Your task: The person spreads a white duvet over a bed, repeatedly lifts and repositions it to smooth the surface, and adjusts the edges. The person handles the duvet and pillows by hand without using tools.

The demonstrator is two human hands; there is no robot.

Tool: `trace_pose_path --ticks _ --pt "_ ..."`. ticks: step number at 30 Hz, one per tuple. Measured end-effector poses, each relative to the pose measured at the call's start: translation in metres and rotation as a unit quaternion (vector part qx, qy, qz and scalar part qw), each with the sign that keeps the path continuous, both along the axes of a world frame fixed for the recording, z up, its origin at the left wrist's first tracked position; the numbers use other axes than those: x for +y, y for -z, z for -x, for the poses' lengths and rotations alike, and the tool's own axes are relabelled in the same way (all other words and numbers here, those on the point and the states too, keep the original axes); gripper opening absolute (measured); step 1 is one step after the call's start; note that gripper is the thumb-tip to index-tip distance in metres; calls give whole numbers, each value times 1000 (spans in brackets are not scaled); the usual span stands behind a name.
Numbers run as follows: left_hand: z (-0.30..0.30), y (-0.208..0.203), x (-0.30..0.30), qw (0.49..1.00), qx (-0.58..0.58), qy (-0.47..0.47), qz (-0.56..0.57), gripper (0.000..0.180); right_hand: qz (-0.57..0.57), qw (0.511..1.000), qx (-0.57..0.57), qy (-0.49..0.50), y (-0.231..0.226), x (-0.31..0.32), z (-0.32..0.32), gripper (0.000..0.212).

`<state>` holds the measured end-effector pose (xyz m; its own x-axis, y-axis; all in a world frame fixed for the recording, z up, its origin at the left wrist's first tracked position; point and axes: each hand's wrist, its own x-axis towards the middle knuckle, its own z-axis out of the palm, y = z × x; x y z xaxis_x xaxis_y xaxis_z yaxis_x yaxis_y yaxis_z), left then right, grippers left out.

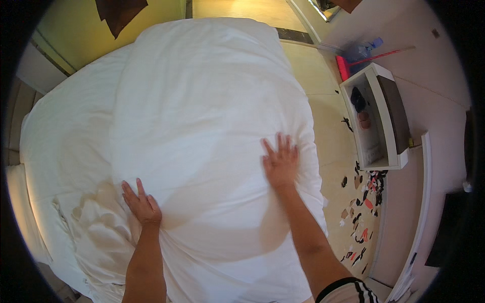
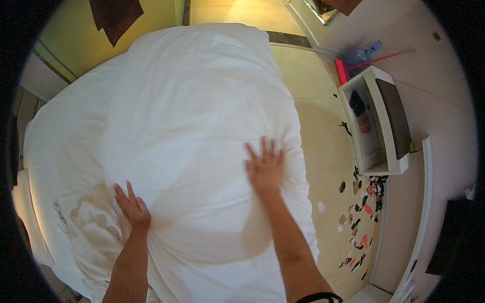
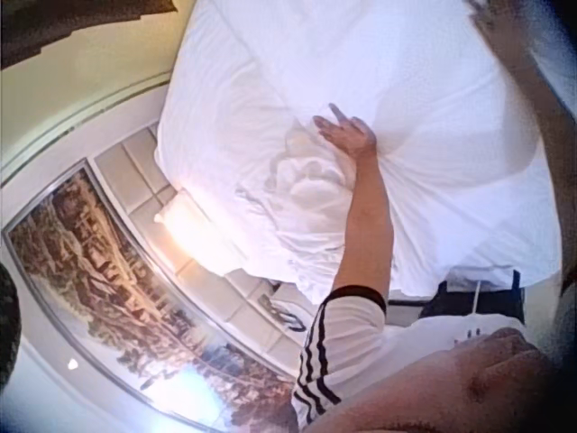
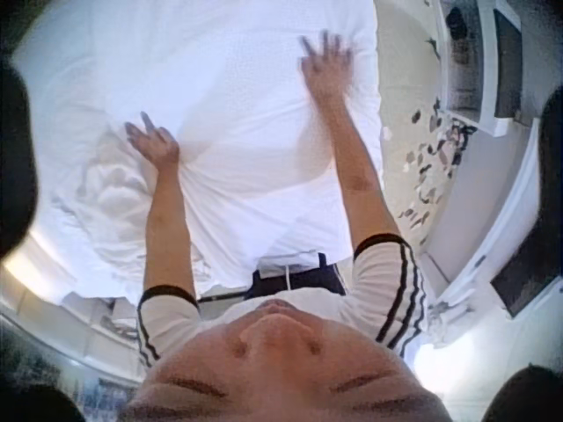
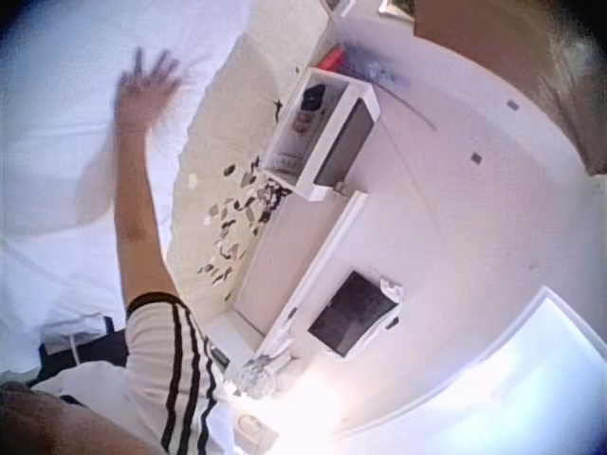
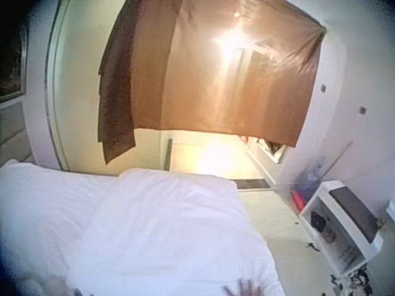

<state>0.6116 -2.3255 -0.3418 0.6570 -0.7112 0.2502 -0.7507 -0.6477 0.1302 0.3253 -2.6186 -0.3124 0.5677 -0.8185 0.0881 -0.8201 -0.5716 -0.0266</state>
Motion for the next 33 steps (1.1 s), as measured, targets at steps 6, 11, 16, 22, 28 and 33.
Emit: trace_pose_path --ticks 6,11,16,22,28,33 --pt "-6 4 -1 1000 28 -10 1 57 -14 987 -61 150 26 -34 29 46" --pt "-9 4 5 999 30 -4 11 56 -19 982 -25 185 22 -35 21 47" --pt "12 -32 -15 997 17 -66 -27 55 79 994 -60 56 -21 34 -20 55" --pt "42 -46 -143 970 69 231 -33 48 -49 972 -1 -231 -15 108 -134 51" --pt "-42 -10 -182 996 -4 56 -69 52 33 988 -2 -150 16 -44 -152 48" --pt "-90 8 -207 997 -46 49 -39 52 77 996 -17 39 29 -138 -99 47"
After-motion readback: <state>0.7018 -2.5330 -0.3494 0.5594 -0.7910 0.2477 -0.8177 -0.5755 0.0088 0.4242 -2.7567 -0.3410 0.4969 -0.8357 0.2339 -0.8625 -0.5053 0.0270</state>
